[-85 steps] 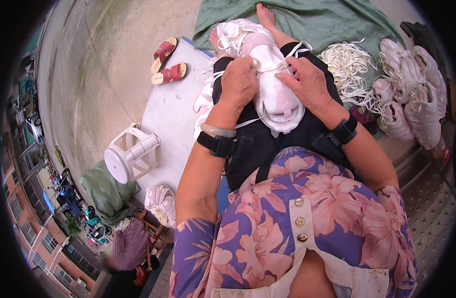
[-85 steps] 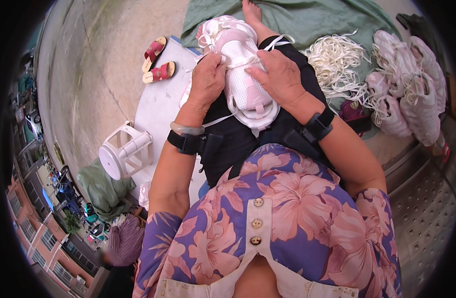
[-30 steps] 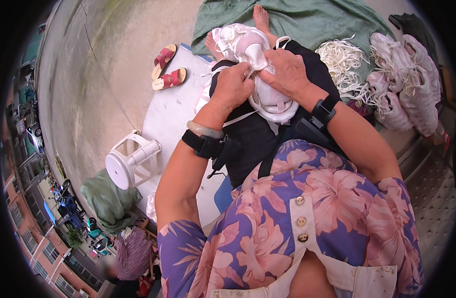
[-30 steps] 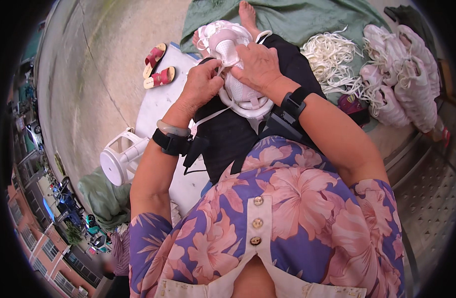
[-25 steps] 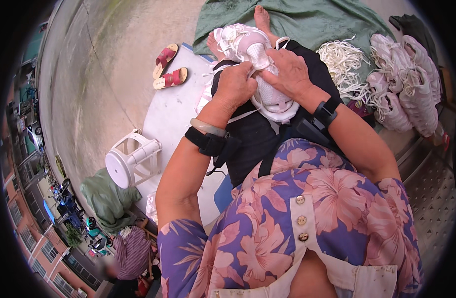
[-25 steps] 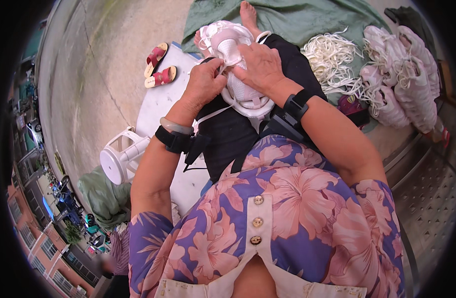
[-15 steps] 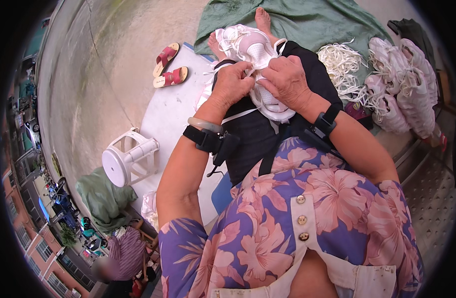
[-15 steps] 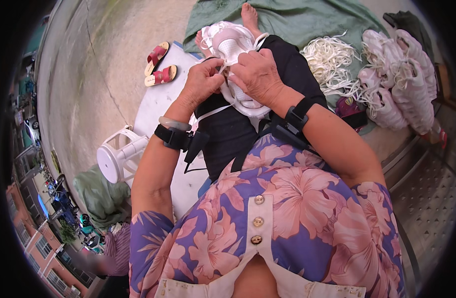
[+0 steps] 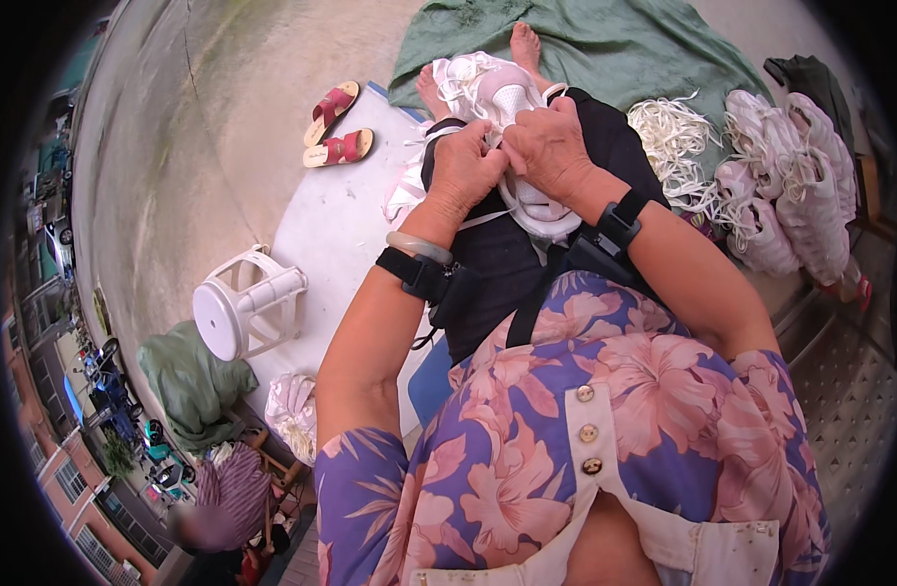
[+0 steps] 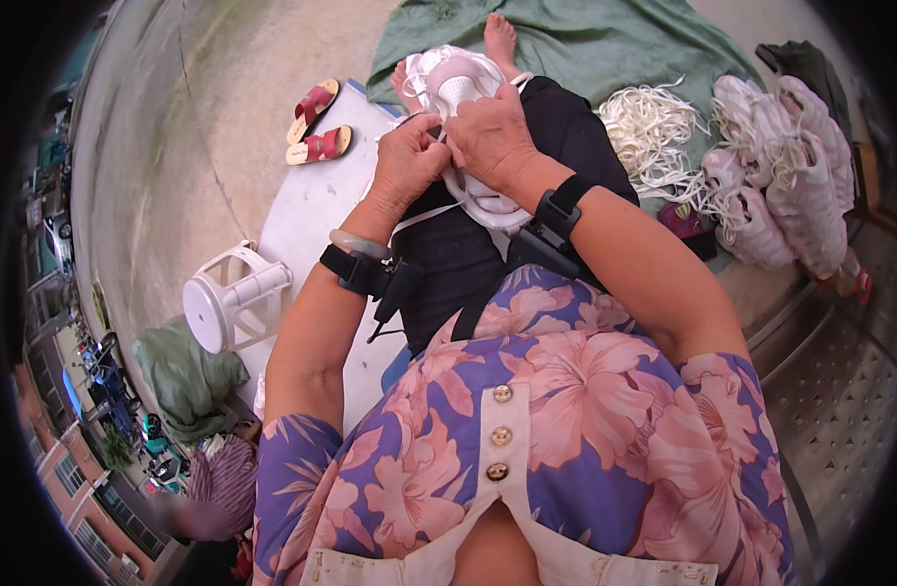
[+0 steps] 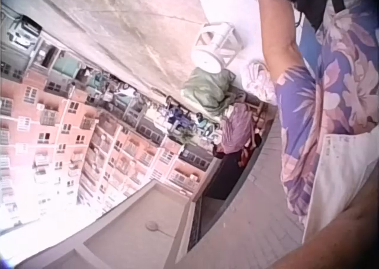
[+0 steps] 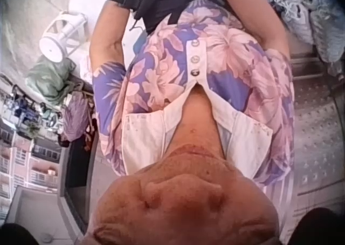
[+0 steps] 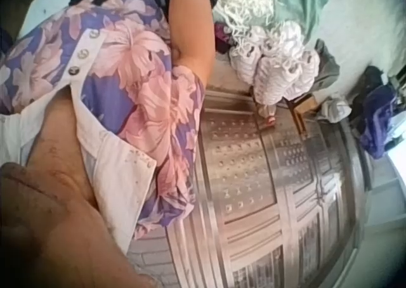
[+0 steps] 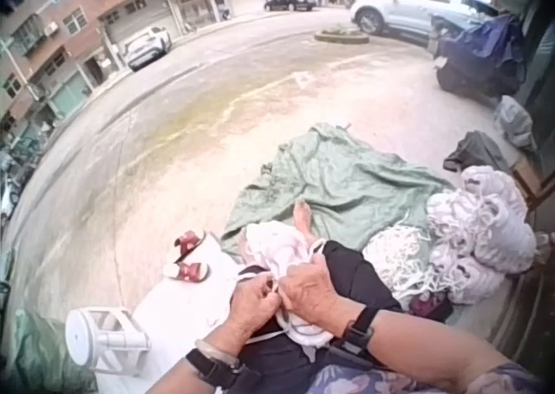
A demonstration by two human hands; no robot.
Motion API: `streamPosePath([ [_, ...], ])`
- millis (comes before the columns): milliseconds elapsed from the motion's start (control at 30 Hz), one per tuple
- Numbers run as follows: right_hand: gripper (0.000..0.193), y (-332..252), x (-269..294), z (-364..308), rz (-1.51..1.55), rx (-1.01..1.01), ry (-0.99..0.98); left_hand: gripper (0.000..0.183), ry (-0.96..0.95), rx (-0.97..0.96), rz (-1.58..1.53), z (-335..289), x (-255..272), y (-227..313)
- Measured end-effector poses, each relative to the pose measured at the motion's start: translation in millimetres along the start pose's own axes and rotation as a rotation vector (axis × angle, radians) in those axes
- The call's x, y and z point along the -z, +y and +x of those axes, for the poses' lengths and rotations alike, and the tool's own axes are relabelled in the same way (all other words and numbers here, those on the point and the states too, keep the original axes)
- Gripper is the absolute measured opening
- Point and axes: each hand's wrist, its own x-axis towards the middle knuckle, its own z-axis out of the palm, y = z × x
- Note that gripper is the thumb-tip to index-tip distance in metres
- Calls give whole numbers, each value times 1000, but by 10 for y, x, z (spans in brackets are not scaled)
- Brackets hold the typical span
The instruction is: The recorder is lacing a white athletic shoe by hand while sitting outside.
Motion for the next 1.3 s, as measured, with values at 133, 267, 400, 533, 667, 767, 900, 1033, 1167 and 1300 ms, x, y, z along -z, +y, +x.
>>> streamPosePath([
  [133,13,82,399,-259,193,117,46,45,121,-50,92,-32,-44,25],
  [267,16,583,1024,-1067,281,55,-51,52,150,-30,151,-84,-33,20],
  [400,21,1460,1394,-2614,40,-367,-249,55,156,-43,170,-77,-62,77],
  [533,23,1703,1463,-3197,-3,-663,-528,50,75,-21,183,-18,-8,144],
  [667,19,1385,1263,-2357,69,-507,-682,41,-65,127,-1,119,50,-18],
  [767,18,1152,1043,-1661,68,-205,-224,30,-43,98,94,211,44,48],
  [900,23,737,835,-837,240,-13,12,20,107,-162,453,269,12,23],
  [1033,25,566,599,-575,240,78,-26,15,81,-188,423,206,-16,123],
  [1167,28,480,435,-576,233,71,-37,13,98,-203,358,193,19,241],
  [1300,20,434,386,-592,247,56,24,15,137,-249,420,198,56,264],
])
